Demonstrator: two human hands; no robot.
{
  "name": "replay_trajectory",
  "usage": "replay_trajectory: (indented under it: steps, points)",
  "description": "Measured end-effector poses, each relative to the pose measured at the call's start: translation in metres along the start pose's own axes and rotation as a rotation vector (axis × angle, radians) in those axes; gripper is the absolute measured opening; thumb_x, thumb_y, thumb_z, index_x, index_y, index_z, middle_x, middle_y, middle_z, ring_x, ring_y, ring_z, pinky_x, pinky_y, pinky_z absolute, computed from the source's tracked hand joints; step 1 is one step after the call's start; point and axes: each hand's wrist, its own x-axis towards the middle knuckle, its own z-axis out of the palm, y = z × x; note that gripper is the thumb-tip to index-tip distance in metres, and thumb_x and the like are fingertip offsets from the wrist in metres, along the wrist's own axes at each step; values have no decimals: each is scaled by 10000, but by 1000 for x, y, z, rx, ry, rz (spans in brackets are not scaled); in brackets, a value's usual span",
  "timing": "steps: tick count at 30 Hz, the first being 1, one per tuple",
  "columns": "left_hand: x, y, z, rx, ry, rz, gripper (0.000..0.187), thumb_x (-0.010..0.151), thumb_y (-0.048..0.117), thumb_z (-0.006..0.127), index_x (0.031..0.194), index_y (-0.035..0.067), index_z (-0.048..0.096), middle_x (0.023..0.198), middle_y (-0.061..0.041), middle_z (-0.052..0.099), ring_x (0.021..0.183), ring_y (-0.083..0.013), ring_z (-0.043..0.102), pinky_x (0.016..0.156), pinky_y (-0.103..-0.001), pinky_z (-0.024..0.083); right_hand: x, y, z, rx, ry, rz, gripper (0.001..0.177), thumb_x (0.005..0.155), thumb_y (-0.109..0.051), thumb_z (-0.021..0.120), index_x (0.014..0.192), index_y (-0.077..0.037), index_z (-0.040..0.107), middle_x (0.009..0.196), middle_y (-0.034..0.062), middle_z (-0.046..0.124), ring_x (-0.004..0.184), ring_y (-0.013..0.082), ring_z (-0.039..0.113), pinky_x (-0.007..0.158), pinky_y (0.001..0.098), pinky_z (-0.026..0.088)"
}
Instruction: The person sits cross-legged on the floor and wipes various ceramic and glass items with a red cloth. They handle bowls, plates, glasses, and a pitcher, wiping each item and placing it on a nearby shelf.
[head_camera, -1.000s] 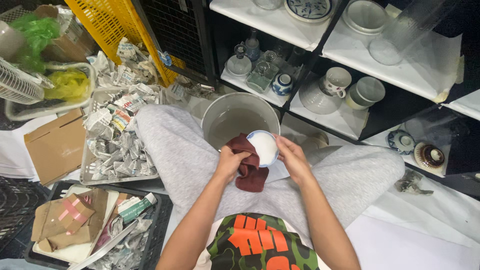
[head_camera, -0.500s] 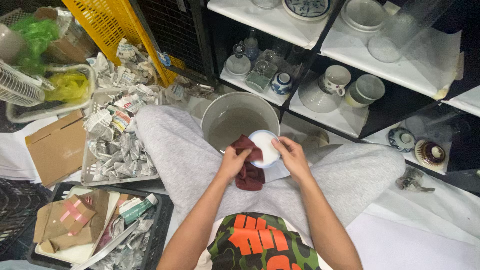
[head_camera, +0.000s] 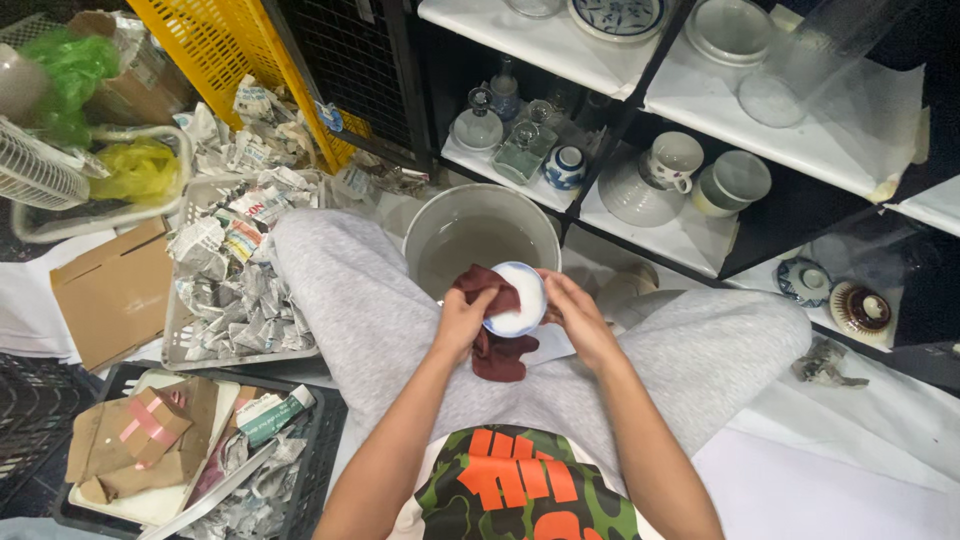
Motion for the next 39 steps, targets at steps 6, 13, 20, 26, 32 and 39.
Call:
replay_trajectory:
  steps: [6, 13, 20, 26, 32, 39]
  points:
    - [0, -7, -2, 238, 117, 10, 338, 1035, 286, 558, 1167, 8, 698, 1051, -101, 750, 964, -188, 680, 851, -317, 529, 5, 9, 2, 35, -4, -77, 489, 973, -300, 639, 1387, -64, 531, 1120, 83, 708, 989, 169, 669, 855, 344, 557]
    - [1, -19, -6, 250, -197, 79, 353, 878, 84, 737, 1205, -12, 647, 1137, -99, 723, 1044, -190, 690, 913, -331, 556, 14, 22, -8, 49, 104, -189, 410, 1042, -338, 595, 1257, -3, 691, 1155, 37, 715, 1031, 85, 637, 912, 244, 491]
    - [-2, -13, -8, 92, -293, -82, 462, 813, -12, 757, 1249, 1, 602, 1143, -92, 709, 1037, -197, 702, 889, -341, 588, 9, 15, -1, 36, 136, 6, 439, 1013, -394, 604, 1213, -16, 707, 1065, 48, 715, 938, 113, 644, 814, 277, 517]
    - [-4, -3, -3, 47, -162, -170, 524, 771, -27, 748, 1263, 28, 576, 1139, -95, 692, 1013, -209, 700, 831, -370, 592, 5, 3, 0, 67, 144, -7, 486, 1017, -462, 523, 1260, -59, 646, 1103, 28, 669, 992, 126, 654, 848, 309, 526]
    - [3, -16, -3, -55, -93, -58, 350, 886, 19, 723, 1223, 4, 629, 1175, -116, 707, 1047, -201, 689, 903, -351, 579, 25, 40, -14, 10, 48, 76, 496, 1055, -421, 422, 1321, -58, 631, 1222, 95, 695, 1044, 180, 666, 924, 350, 525]
    - [7, -17, -4, -231, -37, -95, 281, 1010, 133, 606, 1258, 6, 639, 1212, -102, 698, 1097, -190, 668, 941, -349, 545, 50, 88, -22, -191, -48, 342, 514, 1024, -369, 490, 1366, -13, 630, 1306, 100, 697, 1168, 185, 619, 1023, 379, 467]
